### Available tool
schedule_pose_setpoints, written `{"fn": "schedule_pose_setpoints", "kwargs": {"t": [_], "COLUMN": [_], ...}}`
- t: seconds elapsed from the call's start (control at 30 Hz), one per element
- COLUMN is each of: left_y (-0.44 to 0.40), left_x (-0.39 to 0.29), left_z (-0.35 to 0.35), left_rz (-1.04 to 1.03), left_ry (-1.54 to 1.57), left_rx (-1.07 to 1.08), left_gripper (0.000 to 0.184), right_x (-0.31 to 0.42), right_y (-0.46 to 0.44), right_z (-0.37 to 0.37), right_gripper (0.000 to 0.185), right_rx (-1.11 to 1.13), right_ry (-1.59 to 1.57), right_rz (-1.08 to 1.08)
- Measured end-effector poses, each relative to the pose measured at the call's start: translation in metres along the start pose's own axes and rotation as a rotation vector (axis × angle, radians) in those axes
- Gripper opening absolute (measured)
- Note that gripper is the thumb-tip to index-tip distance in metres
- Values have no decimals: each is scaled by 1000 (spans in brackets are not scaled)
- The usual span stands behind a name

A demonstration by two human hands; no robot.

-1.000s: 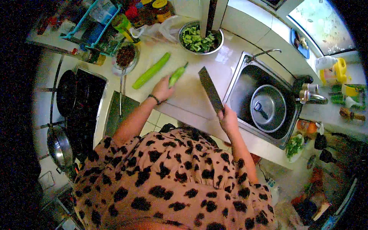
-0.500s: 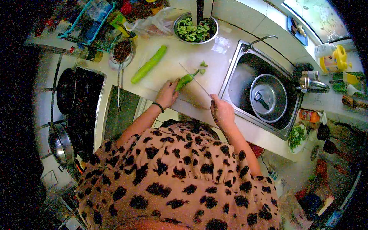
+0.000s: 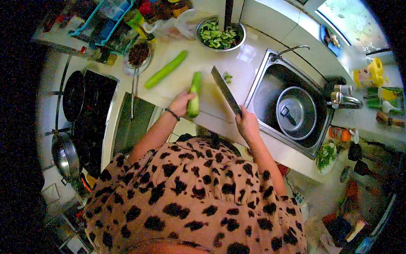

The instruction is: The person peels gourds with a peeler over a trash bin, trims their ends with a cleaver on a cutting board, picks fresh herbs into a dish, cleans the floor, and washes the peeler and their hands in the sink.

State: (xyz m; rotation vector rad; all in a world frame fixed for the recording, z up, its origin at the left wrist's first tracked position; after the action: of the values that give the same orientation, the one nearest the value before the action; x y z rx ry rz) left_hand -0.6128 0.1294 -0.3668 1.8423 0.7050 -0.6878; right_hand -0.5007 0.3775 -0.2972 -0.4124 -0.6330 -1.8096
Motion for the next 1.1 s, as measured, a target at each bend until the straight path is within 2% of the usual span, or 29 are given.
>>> {"fn": "schedule_pose_setpoints", "kwargs": {"t": [0.03,0.07,0.13,0.17,0.27,0.4,0.47,0.5,0.53,0.6,0.63,0.67,0.73,0.9,0.97,1.1], "left_y": [-3,-4,0,-24,-36,8,23,19,23,34,21,10,4,7,5,7], "left_x": [3,7,4,27,37,9,-7,-19,-34,-67,-51,-36,-25,-15,-16,-15], "left_z": [0,1,-12,2,7,1,7,9,1,-24,-18,-12,-19,-22,-24,-20], "left_rz": [61,61,177,180,218,212,-74,-572,-569,-1052,-1024,-1029,-820,-871,-799,-797], "left_ry": [413,416,651,706,816,829,32,-614,-616,-1723,-1712,-1707,-1697,-1671,-1688,-1655], "left_rx": [53,45,-216,-354,-403,-302,-99,-147,-147,-307,-154,-153,32,-60,-133,-153], "left_gripper": [25,25,31,32,25,29,22,28,28,37,42,42,40,36,36,38], "right_x": [3,3,1,3,19,22,24,24,25,31,33,33,34,41,41,46], "right_y": [5,8,9,11,16,16,14,14,14,14,12,12,12,23,21,13], "right_z": [2,0,0,2,12,13,14,14,13,15,16,16,12,10,4,-14], "right_gripper": [23,23,23,23,23,23,24,24,25,25,25,25,24,23,23,21], "right_rx": [-25,-18,-26,-27,-6,23,-5,-12,-16,-14,-17,-21,-53,-55,-81,-35], "right_ry": [-73,-74,-163,-162,-209,-93,-89,-60,-31,-41,-48,-43,49,71,84,161], "right_rz": [-2,0,-49,-48,-21,-8,18,19,23,27,32,31,61,36,48,19]}}
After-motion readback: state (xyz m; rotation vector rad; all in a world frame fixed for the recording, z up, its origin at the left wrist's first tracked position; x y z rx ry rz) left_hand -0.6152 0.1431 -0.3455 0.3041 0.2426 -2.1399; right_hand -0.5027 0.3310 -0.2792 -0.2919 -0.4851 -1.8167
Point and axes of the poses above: each hand's wrist, its own y-axis away from the middle knuckle, its own z-axis out of the back of the hand, x = y × z, the point moved 2 cm from there along -y, towards the middle knuckle, and after that the axes turned 6 degrees about -z, right-handed, at the moved point
